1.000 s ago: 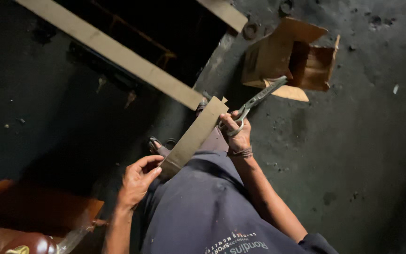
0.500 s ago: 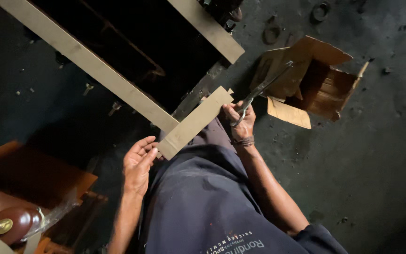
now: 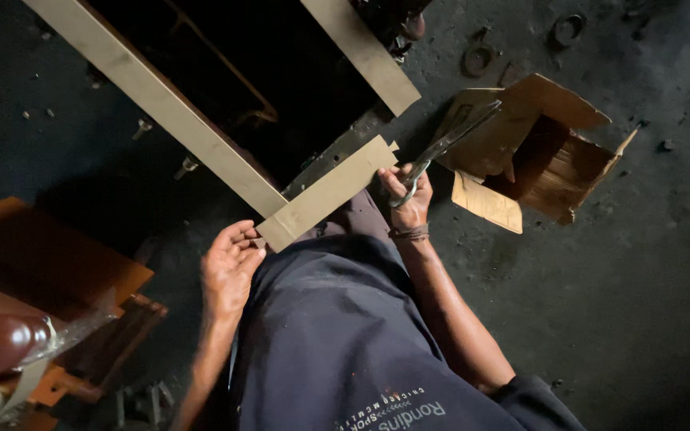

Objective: The person uses shears to cut a strip of cardboard into smaller pieces. The person repeatedly positions the cardboard and cuts it, then places the cut pieces onto a nearby stack.

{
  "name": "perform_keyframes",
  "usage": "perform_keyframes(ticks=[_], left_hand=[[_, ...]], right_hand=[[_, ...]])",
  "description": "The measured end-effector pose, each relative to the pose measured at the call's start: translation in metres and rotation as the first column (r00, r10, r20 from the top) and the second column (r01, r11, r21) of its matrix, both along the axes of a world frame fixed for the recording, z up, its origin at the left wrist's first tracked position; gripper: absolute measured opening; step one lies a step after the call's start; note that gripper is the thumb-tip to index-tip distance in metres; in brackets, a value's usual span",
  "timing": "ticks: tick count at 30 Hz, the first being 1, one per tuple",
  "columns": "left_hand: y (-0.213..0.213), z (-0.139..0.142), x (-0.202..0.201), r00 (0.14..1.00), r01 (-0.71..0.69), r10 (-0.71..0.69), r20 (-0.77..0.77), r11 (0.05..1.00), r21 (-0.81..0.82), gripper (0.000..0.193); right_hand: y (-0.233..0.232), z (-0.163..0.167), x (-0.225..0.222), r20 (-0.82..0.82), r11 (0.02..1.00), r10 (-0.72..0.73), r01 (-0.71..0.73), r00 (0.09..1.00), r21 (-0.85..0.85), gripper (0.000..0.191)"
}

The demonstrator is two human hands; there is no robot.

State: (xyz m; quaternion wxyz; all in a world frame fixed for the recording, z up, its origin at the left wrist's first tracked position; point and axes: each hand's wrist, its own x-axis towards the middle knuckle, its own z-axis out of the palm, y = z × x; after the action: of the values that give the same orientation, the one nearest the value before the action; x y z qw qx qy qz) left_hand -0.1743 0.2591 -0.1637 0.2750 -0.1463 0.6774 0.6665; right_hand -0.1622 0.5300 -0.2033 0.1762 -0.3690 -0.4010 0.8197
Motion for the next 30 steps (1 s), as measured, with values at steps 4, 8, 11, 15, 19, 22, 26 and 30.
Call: perform_keyframes(ticks=[4,8,11,15,19,22,26,30], left_hand=[[0.004,0.003,0.003,0.999,0.02,-0.023,-0.029,0.996,-0.09,0.045],[0.002,0.009,0.009,0.993,0.048,-0.072,-0.095,0.971,-0.233,0.042],[0.001,0.011,0.015,0.983,0.046,-0.093,-0.16,0.961,-0.273,0.041],[-0.001,0.008,0.015,0.963,0.03,-0.096,-0.251,0.966,-0.256,0.043],[-0.001,0.011,0.011,0.974,0.037,-0.104,-0.204,0.952,-0.305,0.043],[0.003,0.016,0.008,0.974,0.018,-0.086,-0.208,0.95,-0.31,0.041],[0.006,0.016,0.003,0.988,-0.065,0.056,-0.146,0.996,-0.059,0.041],[0.007,0.011,-0.001,0.991,-0.087,0.086,-0.101,0.996,-0.011,0.042]], right_hand=[[0.004,0.003,-0.004,0.023,0.999,0.04,-0.04,0.999,0.007,0.03],[0.004,0.0,-0.004,-0.02,0.997,0.004,-0.006,1.0,-0.074,0.029],[0.002,-0.007,-0.002,-0.008,0.999,0.025,-0.025,1.0,-0.028,0.029],[-0.002,-0.021,0.002,0.019,0.999,0.033,-0.033,0.999,-0.002,0.028],[-0.006,-0.024,0.004,0.071,0.989,0.1,-0.107,0.992,0.1,0.028],[-0.006,-0.021,0.002,-0.027,0.995,0.102,-0.102,0.994,0.004,0.025],[-0.007,-0.012,-0.002,-0.036,0.994,0.109,-0.108,0.993,0.012,0.023],[-0.01,0.002,-0.006,0.024,0.979,0.178,-0.18,0.984,0.091,0.026]])
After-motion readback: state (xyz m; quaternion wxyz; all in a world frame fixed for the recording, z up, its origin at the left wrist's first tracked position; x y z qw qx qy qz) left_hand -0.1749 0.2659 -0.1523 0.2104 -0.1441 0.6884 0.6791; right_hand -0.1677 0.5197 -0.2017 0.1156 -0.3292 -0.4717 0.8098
